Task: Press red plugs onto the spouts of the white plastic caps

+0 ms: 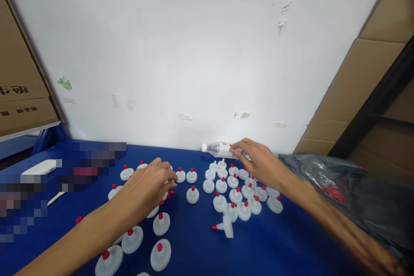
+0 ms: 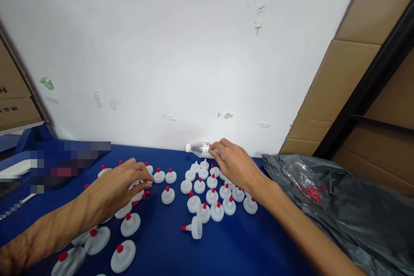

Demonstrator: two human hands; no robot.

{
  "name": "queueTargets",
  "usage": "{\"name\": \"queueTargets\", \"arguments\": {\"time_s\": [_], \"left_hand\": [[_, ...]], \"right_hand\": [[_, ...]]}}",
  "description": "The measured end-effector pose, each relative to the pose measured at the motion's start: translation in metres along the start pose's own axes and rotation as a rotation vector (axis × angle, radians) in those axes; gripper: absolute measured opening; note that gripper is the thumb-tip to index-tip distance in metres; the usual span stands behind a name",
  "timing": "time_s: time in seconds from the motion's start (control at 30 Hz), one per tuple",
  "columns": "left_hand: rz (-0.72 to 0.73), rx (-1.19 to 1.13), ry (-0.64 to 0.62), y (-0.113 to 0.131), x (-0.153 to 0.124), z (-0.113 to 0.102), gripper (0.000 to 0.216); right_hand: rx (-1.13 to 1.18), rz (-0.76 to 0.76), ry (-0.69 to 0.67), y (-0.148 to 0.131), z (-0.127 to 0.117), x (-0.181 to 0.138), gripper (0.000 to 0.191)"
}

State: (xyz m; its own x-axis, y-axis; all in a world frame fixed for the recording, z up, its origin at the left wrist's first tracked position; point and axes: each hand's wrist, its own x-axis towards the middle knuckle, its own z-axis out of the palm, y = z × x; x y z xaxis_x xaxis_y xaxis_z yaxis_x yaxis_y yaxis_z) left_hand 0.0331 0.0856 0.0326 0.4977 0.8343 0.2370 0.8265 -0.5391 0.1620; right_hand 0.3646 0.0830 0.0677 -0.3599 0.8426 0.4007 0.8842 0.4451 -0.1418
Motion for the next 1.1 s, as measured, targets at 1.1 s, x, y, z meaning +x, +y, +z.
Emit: {"name": "queueTargets", "arguments": {"time_s": [1.1], "left_hand": [[-0.057, -0.160, 0.075, 0.006, 0.000, 0.018, 0.036]], "right_hand": [[-0.019, -0.117, -0.130, 0.002, 0.010, -0.002, 0.052]]}}
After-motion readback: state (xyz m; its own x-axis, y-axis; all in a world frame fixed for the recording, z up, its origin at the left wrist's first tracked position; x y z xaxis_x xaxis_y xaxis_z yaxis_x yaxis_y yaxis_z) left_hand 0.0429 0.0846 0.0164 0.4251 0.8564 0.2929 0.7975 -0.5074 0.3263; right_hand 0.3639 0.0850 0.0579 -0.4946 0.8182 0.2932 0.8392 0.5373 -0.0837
